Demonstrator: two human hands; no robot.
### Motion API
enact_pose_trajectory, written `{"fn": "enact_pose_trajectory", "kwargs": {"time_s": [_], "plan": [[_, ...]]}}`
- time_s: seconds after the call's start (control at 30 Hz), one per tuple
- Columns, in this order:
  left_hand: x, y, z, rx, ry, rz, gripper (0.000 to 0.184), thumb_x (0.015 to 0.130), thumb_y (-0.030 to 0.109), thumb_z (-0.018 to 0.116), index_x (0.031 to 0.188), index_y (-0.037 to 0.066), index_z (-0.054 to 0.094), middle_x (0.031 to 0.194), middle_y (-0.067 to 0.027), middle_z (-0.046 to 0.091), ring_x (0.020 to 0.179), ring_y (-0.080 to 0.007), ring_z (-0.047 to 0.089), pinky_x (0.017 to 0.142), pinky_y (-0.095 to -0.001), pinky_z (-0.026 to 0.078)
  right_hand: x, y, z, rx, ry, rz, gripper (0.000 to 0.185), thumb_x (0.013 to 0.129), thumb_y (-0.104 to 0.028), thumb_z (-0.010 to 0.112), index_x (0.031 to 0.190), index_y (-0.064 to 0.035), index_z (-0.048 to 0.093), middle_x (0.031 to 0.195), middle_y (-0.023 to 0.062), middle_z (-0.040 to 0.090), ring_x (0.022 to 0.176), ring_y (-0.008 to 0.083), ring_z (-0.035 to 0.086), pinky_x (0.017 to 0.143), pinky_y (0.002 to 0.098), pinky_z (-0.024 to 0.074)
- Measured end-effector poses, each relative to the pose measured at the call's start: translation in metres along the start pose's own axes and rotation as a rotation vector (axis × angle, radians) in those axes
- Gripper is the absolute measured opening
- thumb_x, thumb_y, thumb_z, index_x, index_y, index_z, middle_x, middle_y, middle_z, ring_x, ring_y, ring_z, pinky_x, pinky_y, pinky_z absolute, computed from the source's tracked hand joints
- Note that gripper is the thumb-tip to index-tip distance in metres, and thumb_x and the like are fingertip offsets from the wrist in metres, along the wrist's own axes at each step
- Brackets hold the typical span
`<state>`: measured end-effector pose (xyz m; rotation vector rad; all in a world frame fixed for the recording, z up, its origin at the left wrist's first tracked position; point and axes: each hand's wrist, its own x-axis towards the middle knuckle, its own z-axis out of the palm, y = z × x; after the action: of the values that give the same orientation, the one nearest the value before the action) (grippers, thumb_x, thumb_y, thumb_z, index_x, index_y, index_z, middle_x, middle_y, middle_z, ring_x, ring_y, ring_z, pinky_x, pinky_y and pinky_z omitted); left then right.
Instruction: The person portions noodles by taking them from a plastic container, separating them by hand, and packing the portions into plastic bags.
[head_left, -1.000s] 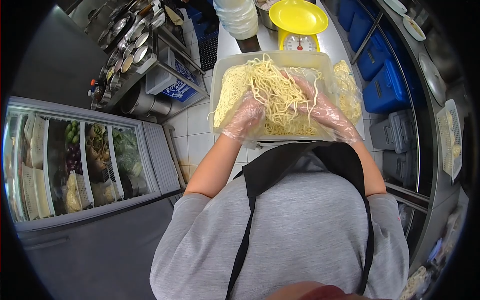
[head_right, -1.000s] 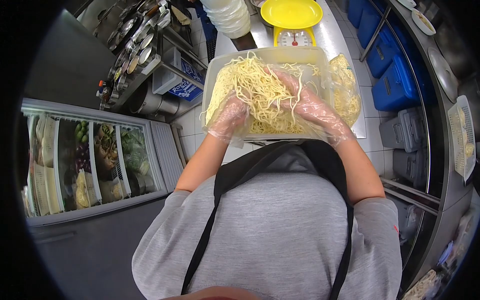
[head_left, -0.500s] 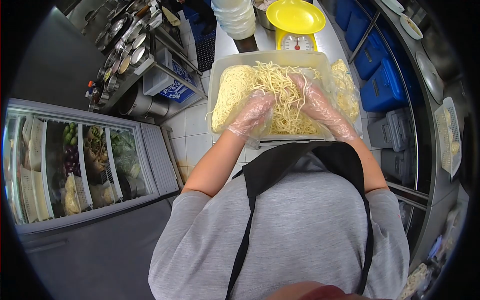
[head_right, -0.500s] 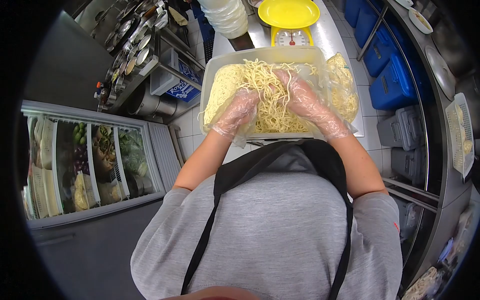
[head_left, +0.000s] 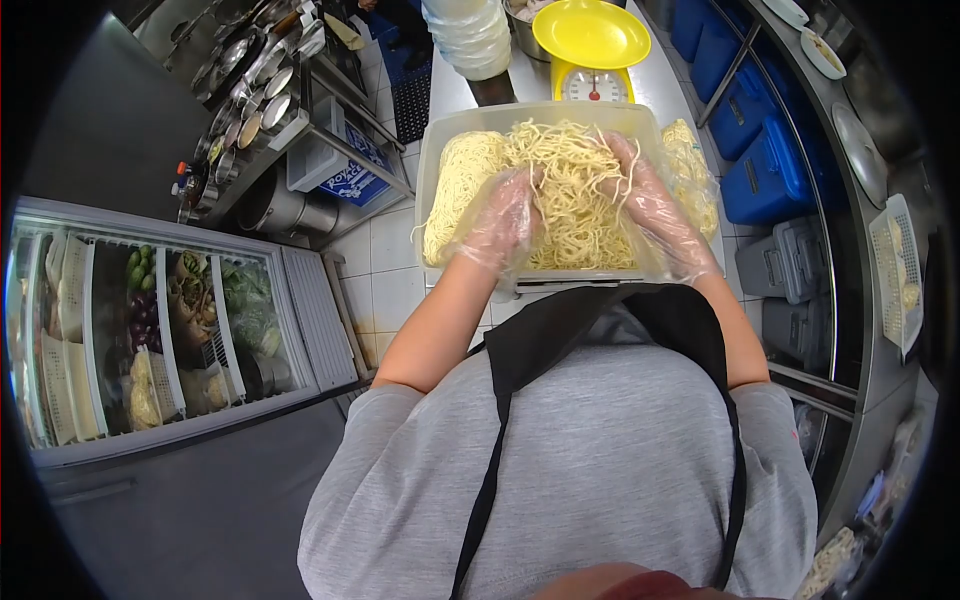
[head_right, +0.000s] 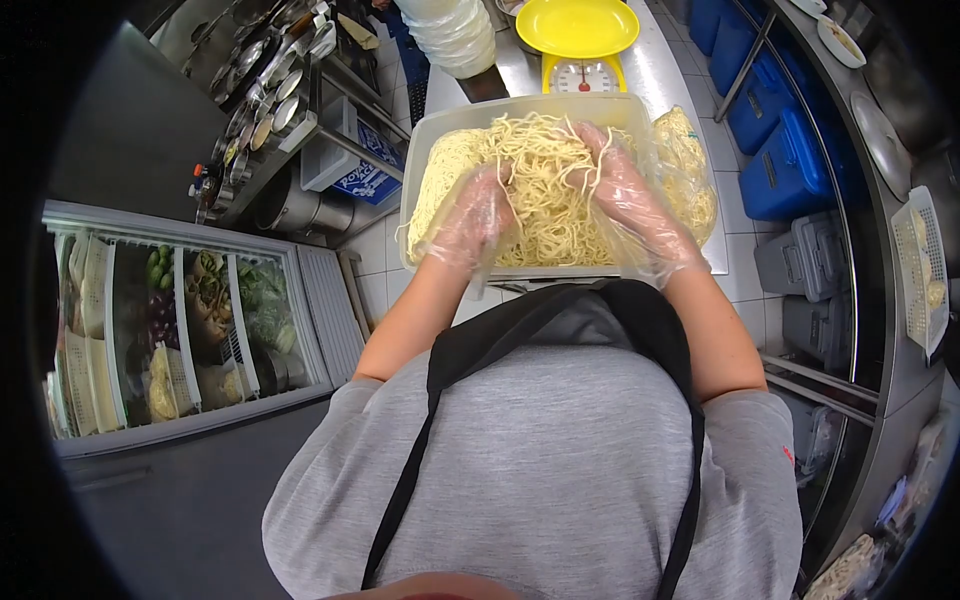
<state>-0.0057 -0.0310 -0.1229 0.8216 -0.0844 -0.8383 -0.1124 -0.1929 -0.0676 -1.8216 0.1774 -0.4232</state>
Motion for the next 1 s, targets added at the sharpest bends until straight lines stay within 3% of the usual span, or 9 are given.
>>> {"fn": "enact_pose_trajectory", "kwargs": {"time_s": [0.1, 0.17, 0.4, 0.6, 0.67, 0.8, 0.87, 0.93, 1.0], "plan": [[0.006, -0.001, -0.021, 0.238, -0.020, -0.089, 0.031, 0.085, 0.009, 0.057, 0.112, -0.005, 0.051, 0.106, -0.0180, 0.059, 0.089, -0.0231, 0.064, 0.076, -0.0341, 0.056, -0.005, -0.031, -0.006, 0.434, -0.221, 0.251, 0.055, 0.077, -0.005, 0.064, 0.129, -0.0029, 0.046, 0.132, 0.0163, 0.045, 0.122, 0.0269, 0.043, 0.099, 0.0346, 0.0378], [0.009, -0.002, -0.030, 0.292, -0.062, -0.082, 0.038, 0.085, 0.008, 0.057, 0.119, -0.004, 0.045, 0.109, -0.0184, 0.058, 0.090, -0.0234, 0.064, 0.074, -0.0336, 0.057, -0.007, -0.023, 0.003, -0.191, -0.203, -0.167, 0.055, 0.076, -0.003, 0.063, 0.129, -0.0023, 0.046, 0.128, 0.0174, 0.049, 0.121, 0.0269, 0.046, 0.099, 0.0343, 0.0377], [-0.038, 0.024, 0.044, 0.165, 0.137, -0.002, 0.048, 0.085, 0.009, 0.060, 0.128, 0.001, 0.040, 0.114, -0.0121, 0.056, 0.099, -0.0195, 0.060, 0.074, -0.0334, 0.056, 0.023, 0.037, 0.007, -0.230, -0.160, -0.339, 0.053, 0.076, -0.007, 0.066, 0.126, -0.0018, 0.048, 0.116, 0.0175, 0.056, 0.111, 0.0284, 0.053, 0.098, 0.0336, 0.0381], [-0.006, 0.011, 0.002, 0.196, -0.026, -0.027, 0.046, 0.085, 0.006, 0.060, 0.126, 0.000, 0.041, 0.111, -0.0143, 0.057, 0.096, -0.0199, 0.060, 0.080, -0.0318, 0.053, 0.015, 0.016, 0.004, 0.064, -0.276, -0.012, 0.060, 0.075, -0.015, 0.071, 0.128, -0.0036, 0.046, 0.111, 0.0159, 0.057, 0.110, 0.0296, 0.052, 0.099, 0.0336, 0.0373], [-0.007, 0.017, 0.000, 0.122, 0.003, -0.060, 0.046, 0.084, 0.006, 0.060, 0.127, -0.001, 0.041, 0.111, -0.0147, 0.057, 0.097, -0.0202, 0.060, 0.080, -0.0322, 0.054, 0.010, 0.022, 0.005, -0.357, -0.167, -0.362, 0.052, 0.076, -0.012, 0.069, 0.124, -0.0054, 0.050, 0.110, 0.0147, 0.058, 0.110, 0.0290, 0.052, 0.097, 0.0357, 0.0384], [-0.033, 0.028, 0.043, 0.184, 0.056, -0.020, 0.048, 0.082, 0.000, 0.059, 0.126, -0.001, 0.042, 0.115, -0.0142, 0.055, 0.103, -0.0195, 0.056, 0.084, -0.0286, 0.050, 0.016, 0.015, 0.002, -0.440, -0.206, -0.378, 0.046, 0.077, -0.007, 0.065, 0.121, -0.0073, 0.052, 0.110, 0.0132, 0.057, 0.108, 0.0292, 0.053, 0.097, 0.0363, 0.0389], [-0.009, 0.011, 0.018, 0.239, -0.024, 0.048, 0.050, 0.082, 0.002, 0.061, 0.127, -0.001, 0.041, 0.117, -0.0133, 0.055, 0.104, -0.0194, 0.057, 0.086, -0.0295, 0.050, 0.023, 0.016, -0.010, -0.245, -0.301, -0.230, 0.041, 0.077, -0.002, 0.061, 0.117, -0.0089, 0.056, 0.111, 0.0127, 0.057, 0.108, 0.0292, 0.053, 0.097, 0.0363, 0.0392], [-0.001, 0.009, 0.014, 0.296, -0.115, 0.110, 0.052, 0.082, 0.004, 0.063, 0.128, -0.001, 0.041, 0.118, -0.0124, 0.055, 0.105, -0.0193, 0.057, 0.088, -0.0304, 0.049, 0.016, 0.007, -0.012, -0.268, -0.269, -0.311, 0.035, 0.079, -0.002, 0.059, 0.113, -0.0055, 0.058, 0.110, 0.0127, 0.058, 0.107, 0.0251, 0.054, 0.094, 0.0340, 0.0409], [-0.004, 0.016, 0.029, 0.366, -0.092, 0.050, 0.056, 0.080, 0.006, 0.066, 0.129, -0.002, 0.039, 0.122, -0.0139, 0.053, 0.110, -0.0206, 0.053, 0.094, -0.0314, 0.045, 0.005, 0.001, -0.008, 0.217, -0.078, -0.149, 0.029, 0.080, -0.002, 0.057, 0.109, -0.0017, 0.059, 0.103, 0.0113, 0.060, 0.104, 0.0193, 0.055, 0.089, 0.0336, 0.0425]]}}
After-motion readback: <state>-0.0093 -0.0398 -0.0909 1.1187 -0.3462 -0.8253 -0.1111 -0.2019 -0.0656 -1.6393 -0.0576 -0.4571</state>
